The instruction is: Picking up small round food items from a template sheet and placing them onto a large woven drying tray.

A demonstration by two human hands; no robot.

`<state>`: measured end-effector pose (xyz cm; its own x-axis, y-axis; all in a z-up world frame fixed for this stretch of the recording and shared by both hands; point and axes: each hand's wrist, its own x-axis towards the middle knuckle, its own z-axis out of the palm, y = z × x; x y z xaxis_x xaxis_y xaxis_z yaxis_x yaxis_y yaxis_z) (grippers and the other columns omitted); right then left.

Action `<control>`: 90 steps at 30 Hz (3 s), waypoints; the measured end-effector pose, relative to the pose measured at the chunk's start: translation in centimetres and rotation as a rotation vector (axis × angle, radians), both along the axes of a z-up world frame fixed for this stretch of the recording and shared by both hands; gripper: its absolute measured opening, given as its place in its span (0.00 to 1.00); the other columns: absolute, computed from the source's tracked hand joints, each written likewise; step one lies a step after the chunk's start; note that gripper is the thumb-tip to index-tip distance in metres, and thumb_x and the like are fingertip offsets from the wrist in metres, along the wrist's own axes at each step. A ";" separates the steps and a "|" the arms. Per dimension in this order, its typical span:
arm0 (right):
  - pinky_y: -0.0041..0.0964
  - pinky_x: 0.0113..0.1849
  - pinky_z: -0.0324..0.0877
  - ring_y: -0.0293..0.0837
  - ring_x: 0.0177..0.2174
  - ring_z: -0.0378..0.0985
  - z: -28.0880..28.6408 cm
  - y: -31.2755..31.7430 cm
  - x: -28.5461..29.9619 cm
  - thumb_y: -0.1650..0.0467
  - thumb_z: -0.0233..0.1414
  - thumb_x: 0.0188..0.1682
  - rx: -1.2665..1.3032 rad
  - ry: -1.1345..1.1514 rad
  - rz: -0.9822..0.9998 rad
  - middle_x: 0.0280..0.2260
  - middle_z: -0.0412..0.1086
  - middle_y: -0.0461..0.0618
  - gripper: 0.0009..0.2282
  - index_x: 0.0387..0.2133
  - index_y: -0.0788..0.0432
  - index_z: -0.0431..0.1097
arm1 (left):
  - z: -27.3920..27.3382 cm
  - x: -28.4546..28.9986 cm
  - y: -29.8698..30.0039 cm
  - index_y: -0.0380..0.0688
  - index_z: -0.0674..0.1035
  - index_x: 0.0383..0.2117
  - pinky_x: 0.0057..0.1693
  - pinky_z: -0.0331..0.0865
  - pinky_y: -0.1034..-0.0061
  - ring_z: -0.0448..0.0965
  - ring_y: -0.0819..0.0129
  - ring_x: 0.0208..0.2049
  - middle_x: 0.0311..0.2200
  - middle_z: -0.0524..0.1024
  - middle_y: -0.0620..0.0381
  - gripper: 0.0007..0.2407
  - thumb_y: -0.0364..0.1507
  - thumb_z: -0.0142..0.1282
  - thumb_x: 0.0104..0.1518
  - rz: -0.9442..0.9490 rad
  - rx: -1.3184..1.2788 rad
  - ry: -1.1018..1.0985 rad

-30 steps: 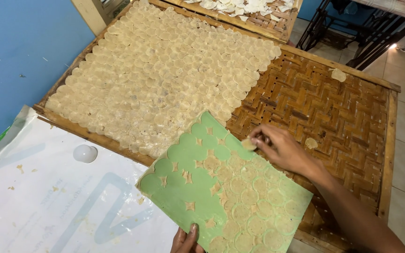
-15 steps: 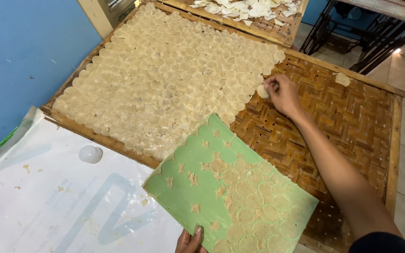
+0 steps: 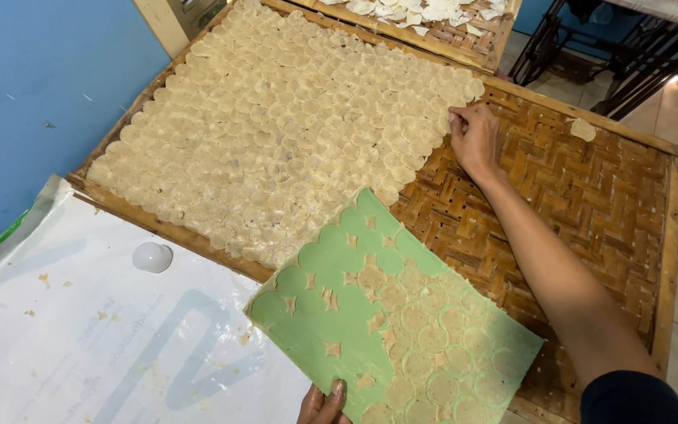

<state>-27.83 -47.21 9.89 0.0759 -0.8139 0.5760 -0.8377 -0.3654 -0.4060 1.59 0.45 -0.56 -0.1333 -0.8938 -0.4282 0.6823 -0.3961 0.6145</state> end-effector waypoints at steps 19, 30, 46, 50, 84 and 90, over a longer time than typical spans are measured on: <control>0.31 0.24 0.72 0.38 0.21 0.72 -0.3 -1.8 -1.2 0.78 0.63 0.45 0.137 -0.134 -0.058 0.27 0.75 0.49 0.05 0.33 0.63 0.76 | -0.1 -0.1 -0.1 0.33 0.62 0.66 0.26 0.67 0.84 0.76 0.73 0.17 0.48 0.83 0.30 0.24 0.23 0.44 0.61 0.023 -0.002 0.015; 0.28 0.32 0.65 0.39 0.28 0.63 2.9 1.4 -0.9 0.84 0.47 0.48 0.156 -0.178 0.157 0.35 0.64 0.52 0.21 0.58 0.70 0.66 | 1.1 0.5 -0.2 0.34 0.64 0.66 0.21 0.58 0.83 0.67 0.76 0.11 0.30 0.83 0.42 0.23 0.26 0.44 0.63 -0.046 0.040 -0.041; 0.32 0.30 0.78 0.39 0.24 0.73 7.1 24.5 10.4 0.68 0.53 0.52 0.369 0.280 0.609 0.33 0.70 0.47 0.11 0.45 0.57 0.78 | 3.6 -0.2 -0.1 0.35 0.67 0.65 0.20 0.54 0.85 0.65 0.77 0.11 0.34 0.83 0.41 0.22 0.24 0.44 0.62 0.100 0.184 0.045; 0.32 0.25 0.73 0.41 0.28 0.71 7.5 26.1 12.1 0.72 0.56 0.48 0.226 0.303 0.584 0.30 0.69 0.48 0.08 0.38 0.63 0.79 | 4.5 -1.2 -0.5 0.32 0.64 0.65 0.38 0.72 0.74 0.81 0.57 0.33 0.47 0.80 0.29 0.22 0.21 0.42 0.61 0.254 0.132 0.163; 0.42 0.38 0.79 0.47 0.35 0.78 3.4 8.8 0.6 0.73 0.57 0.51 0.525 -0.150 0.097 0.40 0.74 0.56 0.05 0.37 0.61 0.73 | 3.9 -1.1 -0.7 0.32 0.61 0.65 0.61 0.73 0.52 0.80 0.41 0.57 0.59 0.75 0.28 0.23 0.21 0.42 0.60 0.177 -0.017 0.179; 0.31 0.29 0.74 0.39 0.26 0.73 0.7 4.0 -0.2 0.78 0.60 0.49 0.203 -0.231 -0.045 0.32 0.75 0.52 0.04 0.35 0.64 0.76 | 1.0 -0.4 0.0 0.33 0.66 0.65 0.23 0.60 0.83 0.71 0.73 0.14 0.40 0.83 0.34 0.22 0.23 0.43 0.62 0.123 0.061 0.095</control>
<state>-28.06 -43.24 10.58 -0.0772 -0.9135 0.3994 -0.7280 -0.2221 -0.6486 1.20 0.46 0.42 -0.0670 -0.8788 -0.4725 0.7816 -0.3406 0.5226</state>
